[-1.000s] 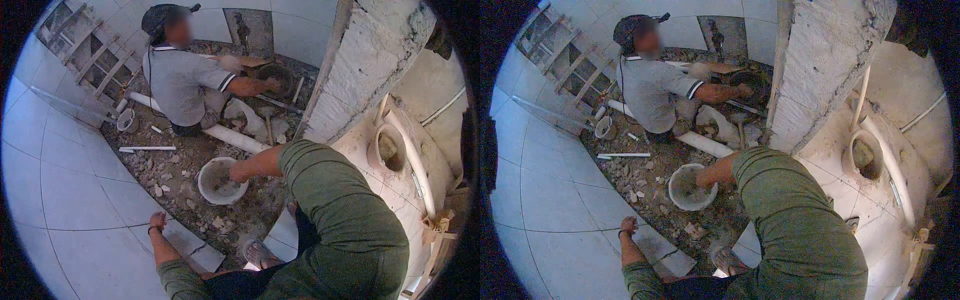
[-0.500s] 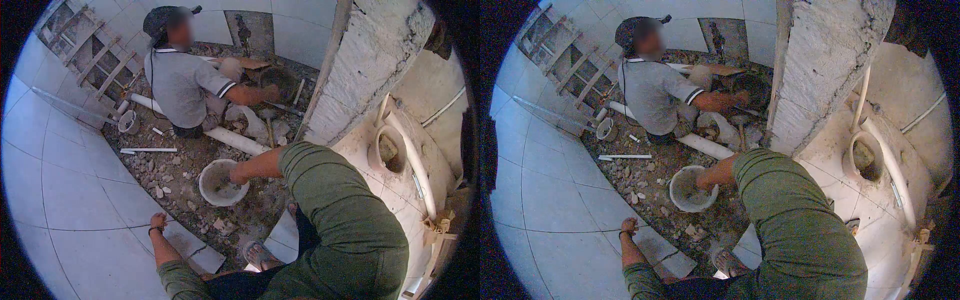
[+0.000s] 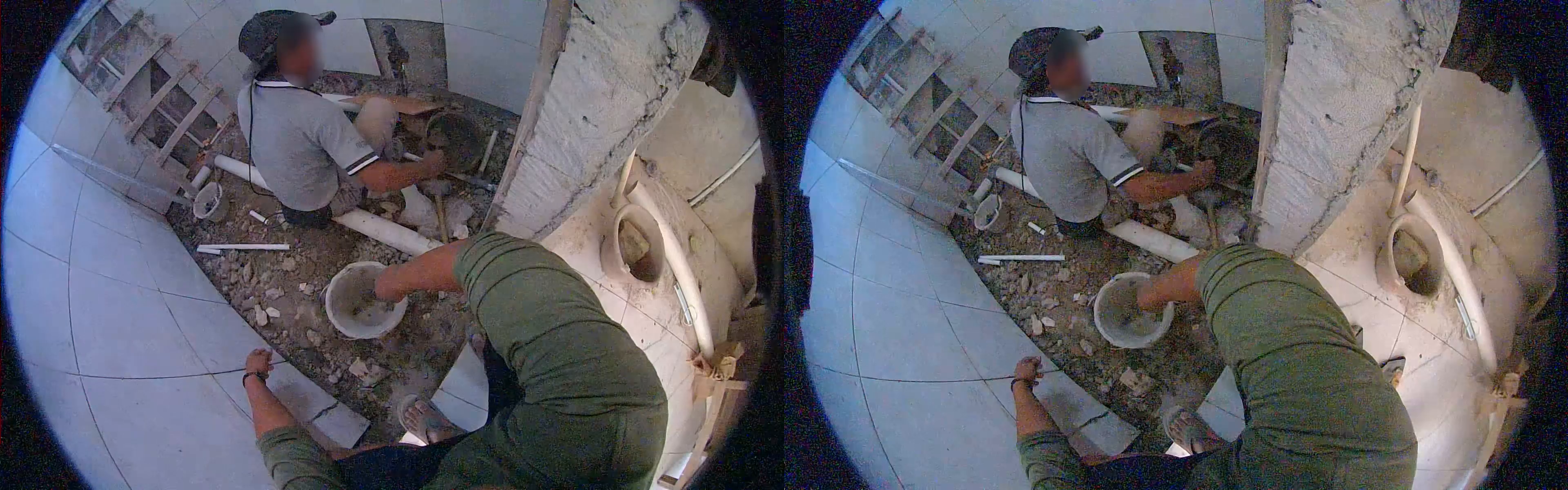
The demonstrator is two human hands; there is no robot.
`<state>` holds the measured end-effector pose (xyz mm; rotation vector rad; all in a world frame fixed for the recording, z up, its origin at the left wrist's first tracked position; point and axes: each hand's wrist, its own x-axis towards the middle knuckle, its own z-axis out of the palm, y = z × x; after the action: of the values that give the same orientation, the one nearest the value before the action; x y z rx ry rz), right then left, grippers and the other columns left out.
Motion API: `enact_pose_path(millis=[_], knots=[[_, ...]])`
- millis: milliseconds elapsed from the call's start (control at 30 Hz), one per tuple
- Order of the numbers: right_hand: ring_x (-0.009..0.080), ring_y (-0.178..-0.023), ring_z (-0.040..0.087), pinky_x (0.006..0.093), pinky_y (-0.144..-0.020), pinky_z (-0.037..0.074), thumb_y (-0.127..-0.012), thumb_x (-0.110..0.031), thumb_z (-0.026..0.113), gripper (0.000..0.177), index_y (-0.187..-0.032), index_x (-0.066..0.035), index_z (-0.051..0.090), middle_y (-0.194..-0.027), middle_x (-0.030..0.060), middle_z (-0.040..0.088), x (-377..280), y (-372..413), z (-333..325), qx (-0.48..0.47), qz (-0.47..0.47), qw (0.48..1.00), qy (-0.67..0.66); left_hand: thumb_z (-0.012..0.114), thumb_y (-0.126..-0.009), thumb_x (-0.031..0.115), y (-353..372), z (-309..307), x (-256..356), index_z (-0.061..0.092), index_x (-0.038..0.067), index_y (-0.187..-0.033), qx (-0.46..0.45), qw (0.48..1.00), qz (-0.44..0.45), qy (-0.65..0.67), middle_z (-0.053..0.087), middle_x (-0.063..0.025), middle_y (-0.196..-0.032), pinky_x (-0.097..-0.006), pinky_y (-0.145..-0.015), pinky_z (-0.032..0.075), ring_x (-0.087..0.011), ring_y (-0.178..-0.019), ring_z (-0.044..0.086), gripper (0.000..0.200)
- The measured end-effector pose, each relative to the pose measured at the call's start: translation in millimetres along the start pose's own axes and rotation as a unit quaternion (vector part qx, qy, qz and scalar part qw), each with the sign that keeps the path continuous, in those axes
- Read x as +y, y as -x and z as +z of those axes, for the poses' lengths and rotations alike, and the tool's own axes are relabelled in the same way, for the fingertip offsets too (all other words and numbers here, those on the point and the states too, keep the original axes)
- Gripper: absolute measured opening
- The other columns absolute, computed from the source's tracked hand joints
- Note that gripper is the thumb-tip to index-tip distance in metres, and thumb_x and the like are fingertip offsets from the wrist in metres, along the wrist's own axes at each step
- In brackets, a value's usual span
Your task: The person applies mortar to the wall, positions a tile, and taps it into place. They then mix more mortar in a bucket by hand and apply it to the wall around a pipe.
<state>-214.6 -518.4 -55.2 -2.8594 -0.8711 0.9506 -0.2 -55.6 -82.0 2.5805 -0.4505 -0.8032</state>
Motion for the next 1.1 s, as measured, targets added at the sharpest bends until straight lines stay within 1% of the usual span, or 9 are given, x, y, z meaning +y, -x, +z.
enact_pose_path(millis=[67,200,600,700,767,900,1000,1067,1100], knots=[[0.0284,-0.083,0.058,0.0421,-0.063,0.049,-0.068,-0.011,0.057,0.021,-0.087,-0.006,0.063,-0.087,0.0113,0.061,-1,1,-2,-0.009,0.011,1.0,0.005,0.054,-0.078,0.021,-3,3,-7,0.054,0.006,-0.094,0.005,0.999,0.048,-0.004,0.056,-0.0044,-0.074,-0.0314,-0.043,0.042,-0.0183,-0.055,0.056,0.022],[0.029,-0.082,0.059,0.0426,-0.063,0.05,-0.069,-0.012,0.055,0.02,-0.086,-0.005,0.063,-0.086,0.0125,0.061,-3,-11,13,0.01,0.033,0.999,0.028,0.053,-0.077,0.02,20,-2,52,0.055,0.005,-0.093,0.015,0.968,-0.199,0.149,0.057,-0.0052,-0.074,-0.0314,-0.043,0.042,-0.0188,-0.055,0.057,0.022],[0.0305,-0.079,0.059,0.0436,-0.06,0.05,-0.066,-0.01,0.056,0.021,-0.086,-0.005,0.061,-0.083,0.014,0.06,1,-8,11,0.035,-0.003,0.999,-0.009,0.057,-0.074,0.02,43,-6,93,0.054,0.008,-0.076,0.042,0.96,-0.218,0.169,0.052,-0.0031,-0.063,-0.0292,-0.038,0.035,-0.0174,-0.049,0.051,0.012],[0.0309,-0.078,0.059,0.0438,-0.059,0.049,-0.065,-0.009,0.058,0.022,-0.086,-0.004,0.061,-0.081,0.0141,0.06,4,-7,14,0.043,-0.019,0.999,-0.01,0.06,-0.074,0.021,14,2,39,0.054,0.007,-0.079,0.038,0.976,-0.172,0.128,0.054,-0.0036,-0.067,-0.0306,-0.039,0.038,-0.0188,-0.051,0.053,0.016],[0.0311,-0.077,0.059,0.0442,-0.059,0.049,-0.064,-0.01,0.058,0.021,-0.084,-0.004,0.061,-0.079,0.0141,0.06,4,-6,13,0.038,-0.017,0.999,-0.025,0.06,-0.074,0.021,-7,5,-8,0.055,0.006,-0.082,0.01,0.999,-0.038,0.029,0.056,-0.0046,-0.07,-0.0311,-0.041,0.04,-0.0188,-0.053,0.054,0.017],[0.0315,-0.074,0.059,0.0454,-0.058,0.048,-0.063,-0.009,0.058,0.02,-0.082,-0.003,0.062,-0.077,0.014,0.06,3,-10,16,0.015,0.006,0.999,-0.029,0.06,-0.075,0.021,36,-3,82,0.056,0.005,-0.086,0.032,0.966,-0.226,0.125,0.057,-0.0062,-0.078,-0.0315,-0.046,0.045,-0.0181,-0.059,0.057,0.02],[0.0316,-0.072,0.059,0.0456,-0.057,0.048,-0.062,-0.008,0.058,0.019,-0.08,-0.003,0.063,-0.077,0.014,0.06,4,-13,23,0.017,0.026,0.999,-0.033,0.054,-0.079,0.029,24,0,60,0.053,0.012,-0.102,0.011,0.97,-0.22,0.102,0.06,-0.0035,-0.085,-0.0406,-0.05,0.044,-0.0175,-0.06,0.058,0.028],[0.0315,-0.071,0.059,0.0451,-0.056,0.048,-0.062,-0.008,0.057,0.018,-0.079,-0.004,0.063,-0.076,0.0139,0.061,5,-12,23,0.028,0.021,0.999,-0.023,0.054,-0.079,0.026,3,2,6,0.053,0.012,-0.101,-0.002,0.994,0.03,-0.11,0.06,-0.0031,-0.084,-0.0414,-0.05,0.045,-0.0175,-0.06,0.059,0.027],[0.0315,-0.07,0.059,0.0447,-0.056,0.048,-0.062,-0.008,0.057,0.018,-0.079,-0.004,0.064,-0.076,0.0139,0.061,5,-13,23,0.036,0.01,0.999,-0.012,0.054,-0.078,0.025,5,1,10,0.053,0.011,-0.101,-0.007,0.992,0.043,-0.116,0.06,-0.0028,-0.083,-0.0415,-0.051,0.045,-0.0174,-0.06,0.059,0.026]])
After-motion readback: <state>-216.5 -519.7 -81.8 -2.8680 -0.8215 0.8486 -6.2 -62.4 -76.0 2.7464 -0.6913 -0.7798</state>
